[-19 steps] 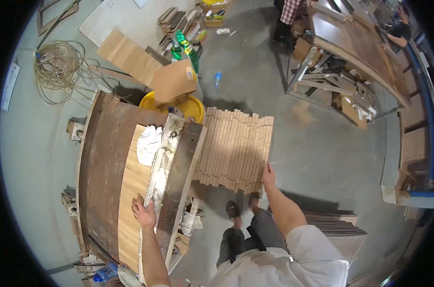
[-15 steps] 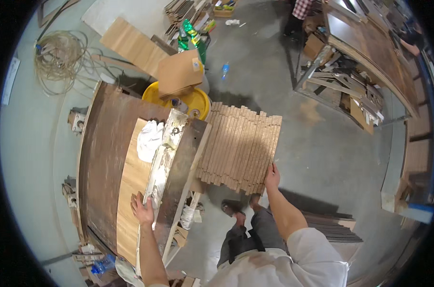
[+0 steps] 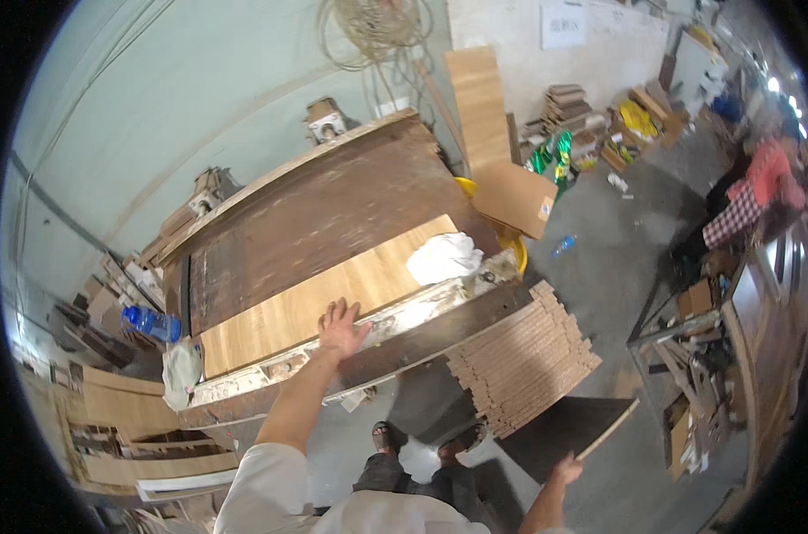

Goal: The person picks up a wooden panel from a stack, places it on a machine for processing, and then moves it to a different stack, repeating this action for multiple panels.

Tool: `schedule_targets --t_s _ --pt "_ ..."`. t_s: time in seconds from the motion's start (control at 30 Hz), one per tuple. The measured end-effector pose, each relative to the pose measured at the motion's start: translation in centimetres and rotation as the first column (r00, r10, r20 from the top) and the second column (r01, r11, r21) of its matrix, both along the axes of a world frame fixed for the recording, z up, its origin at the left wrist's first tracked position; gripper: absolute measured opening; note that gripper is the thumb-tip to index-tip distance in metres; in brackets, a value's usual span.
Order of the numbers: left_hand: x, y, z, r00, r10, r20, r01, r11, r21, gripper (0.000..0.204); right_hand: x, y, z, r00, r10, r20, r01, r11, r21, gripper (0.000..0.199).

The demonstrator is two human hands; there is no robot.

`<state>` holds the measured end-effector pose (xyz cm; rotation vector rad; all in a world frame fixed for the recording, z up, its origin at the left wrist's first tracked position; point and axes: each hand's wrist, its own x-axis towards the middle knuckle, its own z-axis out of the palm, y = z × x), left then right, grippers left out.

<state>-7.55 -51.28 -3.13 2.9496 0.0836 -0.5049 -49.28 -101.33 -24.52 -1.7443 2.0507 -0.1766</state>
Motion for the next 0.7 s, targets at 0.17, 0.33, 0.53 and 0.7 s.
schedule_targets --t_s 0.17,0.33,0.53,0.7 --pt "-0.1 0.3 0.8 0.998 -0.051 -0.041 0.051 0.999 0.000 0.081 -4.6 3.5 12.8 0.854 0.380 0.354 -0.296 0.917 -0.268 0.044" --pt "-0.2 1.2 0.4 0.998 -0.054 0.017 0.056 0.991 -0.123 0.085 -5.2 11.5 28.4 0.702 0.453 0.549 -0.203 0.866 -0.456 0.041" --pt "-1.5 2.1 2.4 0.992 -0.099 -0.077 0.049 0.872 -0.486 0.085 -3.7 19.3 42.5 0.515 0.791 0.330 -0.256 0.509 -0.822 0.031" --pt "-4.6 2.9 7.2 0.983 -0.185 -0.002 0.072 0.392 -0.917 0.087 -2.6 24.4 47.0 0.380 0.756 0.533 -0.037 0.588 -0.808 0.030"
